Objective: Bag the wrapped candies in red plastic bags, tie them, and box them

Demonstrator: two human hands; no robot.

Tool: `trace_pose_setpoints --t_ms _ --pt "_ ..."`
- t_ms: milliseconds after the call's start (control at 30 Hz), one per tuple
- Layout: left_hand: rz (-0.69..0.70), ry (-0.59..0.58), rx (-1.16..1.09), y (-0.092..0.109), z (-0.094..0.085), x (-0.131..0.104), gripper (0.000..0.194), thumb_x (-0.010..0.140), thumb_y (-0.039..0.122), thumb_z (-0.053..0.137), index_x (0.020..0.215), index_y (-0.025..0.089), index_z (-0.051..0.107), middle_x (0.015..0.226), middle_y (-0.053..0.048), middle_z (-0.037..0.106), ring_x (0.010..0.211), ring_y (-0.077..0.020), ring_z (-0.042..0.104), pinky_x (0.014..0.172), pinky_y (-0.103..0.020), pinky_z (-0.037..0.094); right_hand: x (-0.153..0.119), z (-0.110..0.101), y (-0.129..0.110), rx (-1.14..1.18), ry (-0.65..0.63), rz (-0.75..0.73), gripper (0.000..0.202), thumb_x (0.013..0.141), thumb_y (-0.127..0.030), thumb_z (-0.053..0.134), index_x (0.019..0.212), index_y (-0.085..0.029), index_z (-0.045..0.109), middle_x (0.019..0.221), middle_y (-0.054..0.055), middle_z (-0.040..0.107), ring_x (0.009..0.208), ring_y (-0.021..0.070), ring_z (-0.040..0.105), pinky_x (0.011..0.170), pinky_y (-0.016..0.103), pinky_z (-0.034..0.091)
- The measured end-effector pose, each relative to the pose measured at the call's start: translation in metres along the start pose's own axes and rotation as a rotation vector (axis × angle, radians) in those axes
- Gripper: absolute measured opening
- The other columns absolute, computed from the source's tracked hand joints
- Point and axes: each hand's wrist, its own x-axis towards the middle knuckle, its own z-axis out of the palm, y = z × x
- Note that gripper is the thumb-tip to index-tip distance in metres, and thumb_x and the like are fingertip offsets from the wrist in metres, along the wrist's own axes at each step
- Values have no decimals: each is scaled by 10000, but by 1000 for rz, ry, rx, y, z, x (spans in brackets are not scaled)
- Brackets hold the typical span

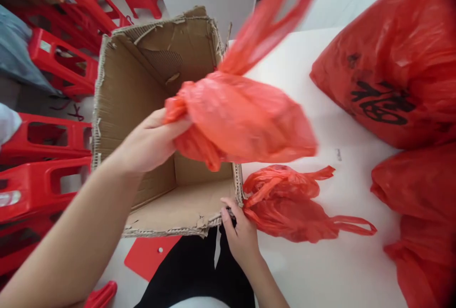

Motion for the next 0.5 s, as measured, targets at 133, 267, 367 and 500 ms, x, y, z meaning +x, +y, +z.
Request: trace_pose_setpoints --t_ms 133,267,367,500 --pt "-456 -256 19 -48 -73 -2 419 814 444 653 1140 182 669 1045 -41 744 973 -210 686 822 -348 552 0 1 1 0 -10 0 281 955 -321 460 1132 -222 654 1067 41 730 951 147 703 838 216 547" --pt "-735 -405 127 -154 -77 15 405 825 460 633 1153 226 671 1015 -46 764 874 -213 700 748 -344 550 -2 1 3 -23 -13 14 264 948 -318 483 1126 -235 659 1068 35 730 982 150 698 850 214 550" --pt "-728 -272 164 -228 -54 35 337 769 402 694 1060 235 718 1056 -57 755 996 -268 684 856 -382 526 -6 5 7 -52 3 42 259 934 -341 513 1107 -245 681 1046 34 740 952 159 711 836 205 558" --pt "-627 -19 216 -287 -37 65 419 915 340 474 1286 180 585 1353 -103 596 1266 -251 529 1033 -375 422 -12 12 11 -88 56 107 267 927 -403 524 1058 -277 721 1017 27 751 940 175 719 841 211 563"
